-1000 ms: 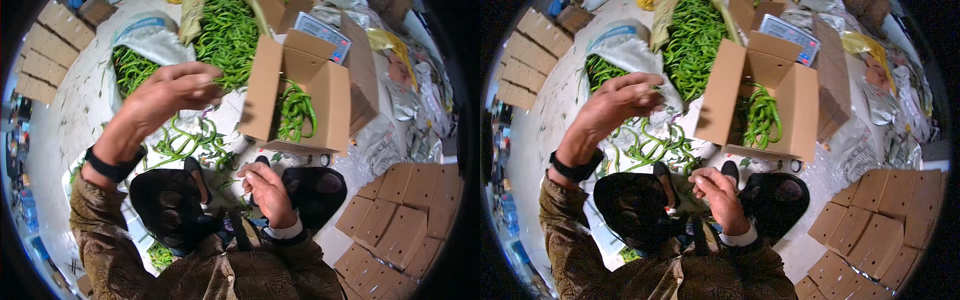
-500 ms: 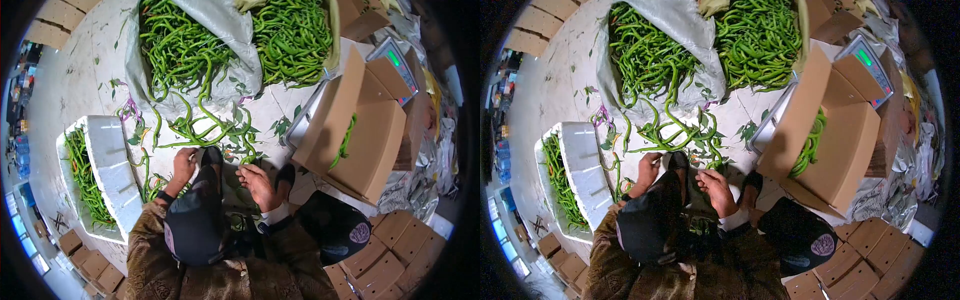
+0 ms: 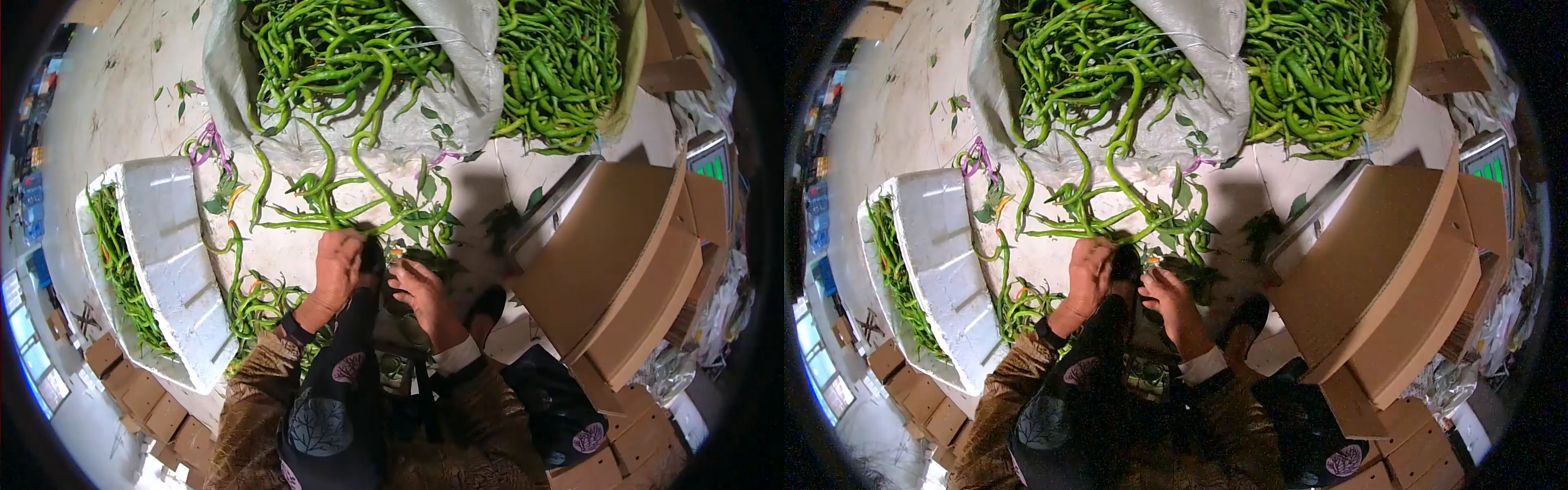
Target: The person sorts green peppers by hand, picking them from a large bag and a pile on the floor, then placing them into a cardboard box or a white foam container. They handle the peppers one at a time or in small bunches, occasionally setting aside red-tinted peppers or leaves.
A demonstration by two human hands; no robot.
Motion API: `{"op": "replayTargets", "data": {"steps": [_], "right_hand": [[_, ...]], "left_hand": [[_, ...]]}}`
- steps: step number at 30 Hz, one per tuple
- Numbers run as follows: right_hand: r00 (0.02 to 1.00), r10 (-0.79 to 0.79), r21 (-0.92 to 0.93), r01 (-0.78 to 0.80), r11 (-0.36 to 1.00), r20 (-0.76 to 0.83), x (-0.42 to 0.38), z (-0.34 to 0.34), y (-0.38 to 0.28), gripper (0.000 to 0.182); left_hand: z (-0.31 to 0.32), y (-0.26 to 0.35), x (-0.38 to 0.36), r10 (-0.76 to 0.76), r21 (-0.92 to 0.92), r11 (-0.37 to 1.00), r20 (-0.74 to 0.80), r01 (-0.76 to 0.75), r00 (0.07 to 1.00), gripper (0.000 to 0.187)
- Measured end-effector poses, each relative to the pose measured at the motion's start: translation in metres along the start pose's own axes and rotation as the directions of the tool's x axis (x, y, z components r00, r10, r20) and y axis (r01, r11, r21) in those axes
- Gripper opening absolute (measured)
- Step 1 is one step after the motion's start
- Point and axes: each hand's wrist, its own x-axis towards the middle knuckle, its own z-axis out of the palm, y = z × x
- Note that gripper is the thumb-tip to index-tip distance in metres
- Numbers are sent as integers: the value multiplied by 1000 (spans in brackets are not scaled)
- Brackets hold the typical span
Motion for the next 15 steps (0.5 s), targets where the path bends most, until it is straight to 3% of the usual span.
{"op": "replayTargets", "data": {"steps": [1, 2, 3, 4, 5, 7, 9, 12, 13, 15], "right_hand": [[1000, 25, 22, -25, 999, -3, 3, 0, 0, 61], [999, 25, 22, -26, 999, 21, 3, 0, 0, 58], [999, 33, 16, -33, 999, 24, 5, -2, 4, 58], [998, 57, 2, -57, 998, 12, 9, -4, 8, 57], [997, 81, -14, -81, 997, 2, 12, -4, 11, 56], [997, 83, -21, -83, 996, 11, 11, -2, 8, 54], [997, 81, -25, -81, 996, 11, 7, -1, 4, 52], [998, 51, -40, -50, 998, 34, 6, 0, -6, 48], [1000, 20, -26, -20, 999, 18, 5, 0, -6, 46], [1000, -3, -11, 3, 1000, 6, 6, 1, -5, 44]], "left_hand": [[4, -9, -4, -6, 0, 1000, -3, 6, 1000, 25], [7, -19, -9, -305, -176, 943, -112, 284, 946, 23], [10, -28, -15, -587, -369, 781, -162, 504, 793, 21], [14, -42, -16, -549, -311, 827, -268, 469, 791, 23], [21, -52, -17, -557, -311, 823, -274, 476, 784, 23], [31, -62, -12, -536, -89, 844, -208, 530, 818, 26], [36, -64, -6, -566, -22, 819, -186, 573, 803, 29], [27, -54, -1, -661, -374, 712, -72, 594, 747, 26], [18, -50, -3, -664, -368, 712, -77, 598, 744, 26], [0, -45, -9, -723, -548, 505, 152, 666, 674, 28]]}}
